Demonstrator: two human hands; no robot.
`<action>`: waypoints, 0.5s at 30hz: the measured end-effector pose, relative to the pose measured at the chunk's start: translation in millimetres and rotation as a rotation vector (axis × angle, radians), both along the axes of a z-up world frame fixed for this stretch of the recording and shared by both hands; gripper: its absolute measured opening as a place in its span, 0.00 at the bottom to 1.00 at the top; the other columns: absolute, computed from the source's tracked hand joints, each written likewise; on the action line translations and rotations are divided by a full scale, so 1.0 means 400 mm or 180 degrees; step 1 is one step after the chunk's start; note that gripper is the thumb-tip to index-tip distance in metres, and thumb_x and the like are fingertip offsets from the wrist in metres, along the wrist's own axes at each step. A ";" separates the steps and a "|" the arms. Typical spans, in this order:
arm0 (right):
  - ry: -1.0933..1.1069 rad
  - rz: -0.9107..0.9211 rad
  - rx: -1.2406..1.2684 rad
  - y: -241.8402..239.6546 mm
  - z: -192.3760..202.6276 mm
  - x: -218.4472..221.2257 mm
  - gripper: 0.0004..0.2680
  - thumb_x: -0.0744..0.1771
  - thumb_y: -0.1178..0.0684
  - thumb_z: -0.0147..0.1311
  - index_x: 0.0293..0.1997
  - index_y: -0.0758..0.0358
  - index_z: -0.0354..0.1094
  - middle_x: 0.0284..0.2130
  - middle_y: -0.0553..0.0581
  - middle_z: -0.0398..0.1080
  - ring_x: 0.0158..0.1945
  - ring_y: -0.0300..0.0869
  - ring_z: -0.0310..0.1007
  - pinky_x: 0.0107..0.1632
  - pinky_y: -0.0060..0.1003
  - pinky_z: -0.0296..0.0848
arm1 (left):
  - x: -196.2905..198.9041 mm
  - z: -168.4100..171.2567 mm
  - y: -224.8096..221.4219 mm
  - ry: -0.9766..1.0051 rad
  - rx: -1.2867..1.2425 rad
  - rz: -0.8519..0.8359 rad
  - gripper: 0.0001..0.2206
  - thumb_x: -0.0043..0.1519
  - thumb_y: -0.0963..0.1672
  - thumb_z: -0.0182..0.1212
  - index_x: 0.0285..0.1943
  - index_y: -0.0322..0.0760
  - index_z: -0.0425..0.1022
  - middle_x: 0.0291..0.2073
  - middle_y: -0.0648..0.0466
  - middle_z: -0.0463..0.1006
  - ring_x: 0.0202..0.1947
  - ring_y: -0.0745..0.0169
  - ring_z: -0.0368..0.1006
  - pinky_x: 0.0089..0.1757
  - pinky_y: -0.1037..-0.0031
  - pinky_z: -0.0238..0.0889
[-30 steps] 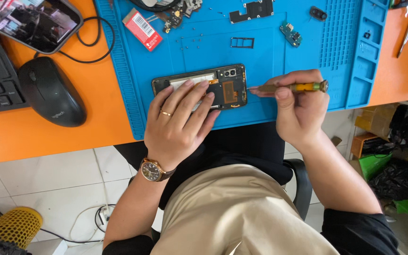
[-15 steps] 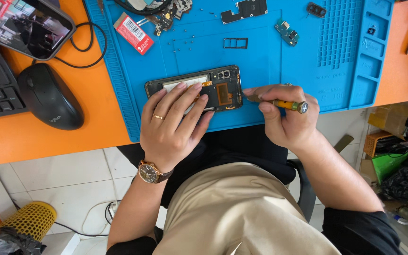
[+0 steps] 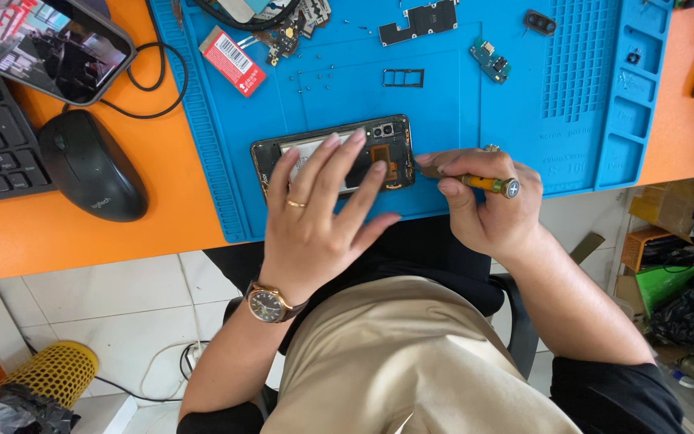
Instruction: The person uses a screwdriver to remove screws from a disassembled smartphone placed on a blue mat. After removing several screws, the person sets the tool down and uses a computer keyboard and mouse.
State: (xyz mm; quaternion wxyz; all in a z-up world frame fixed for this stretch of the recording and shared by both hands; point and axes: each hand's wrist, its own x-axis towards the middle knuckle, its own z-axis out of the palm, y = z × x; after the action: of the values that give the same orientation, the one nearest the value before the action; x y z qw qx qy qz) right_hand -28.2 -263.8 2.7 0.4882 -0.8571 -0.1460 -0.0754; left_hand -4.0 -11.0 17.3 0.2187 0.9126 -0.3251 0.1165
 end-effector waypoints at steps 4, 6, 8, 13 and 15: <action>-0.0020 0.0001 -0.0112 -0.002 -0.001 -0.001 0.09 0.75 0.51 0.49 0.50 0.68 0.61 0.44 0.68 0.81 0.50 0.57 0.87 0.48 0.43 0.84 | 0.011 -0.006 -0.029 0.0011 0.0380 -0.0283 0.24 0.76 0.60 0.65 0.72 0.51 0.78 0.73 0.43 0.69 0.74 0.45 0.65 0.68 0.46 0.61; 0.0000 -0.0020 -0.0109 -0.005 -0.001 -0.002 0.09 0.75 0.51 0.50 0.50 0.68 0.62 0.45 0.69 0.80 0.51 0.56 0.87 0.49 0.43 0.85 | 0.014 -0.011 -0.033 0.0006 0.0440 -0.0329 0.22 0.77 0.60 0.64 0.71 0.53 0.77 0.74 0.43 0.68 0.75 0.46 0.65 0.68 0.46 0.62; 0.0025 0.0027 -0.0053 -0.009 -0.002 -0.003 0.08 0.74 0.52 0.50 0.49 0.68 0.62 0.45 0.68 0.81 0.51 0.57 0.87 0.48 0.43 0.85 | 0.014 -0.016 -0.032 -0.0062 0.0523 -0.0276 0.22 0.76 0.61 0.64 0.71 0.56 0.76 0.73 0.44 0.69 0.73 0.46 0.65 0.66 0.44 0.64; 0.0052 0.0089 0.0076 -0.009 0.000 0.003 0.07 0.74 0.53 0.51 0.50 0.69 0.62 0.43 0.70 0.80 0.51 0.59 0.87 0.50 0.45 0.85 | 0.007 -0.020 -0.036 -0.0155 0.0617 -0.0206 0.22 0.77 0.61 0.61 0.73 0.58 0.74 0.73 0.45 0.70 0.73 0.47 0.67 0.66 0.47 0.66; 0.0051 0.0094 0.0092 -0.008 0.003 0.006 0.07 0.74 0.53 0.50 0.49 0.68 0.62 0.42 0.69 0.80 0.50 0.58 0.87 0.49 0.44 0.85 | 0.007 -0.021 -0.037 -0.0206 0.0720 -0.0202 0.23 0.77 0.62 0.60 0.76 0.60 0.71 0.73 0.46 0.70 0.73 0.49 0.66 0.65 0.49 0.67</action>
State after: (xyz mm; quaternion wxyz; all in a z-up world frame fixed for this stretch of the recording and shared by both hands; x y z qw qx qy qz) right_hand -25.7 -267.1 3.7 0.5027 -0.8484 -0.1536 -0.0634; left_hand -1.2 -25.7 8.8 0.1074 0.9165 -0.3718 0.1016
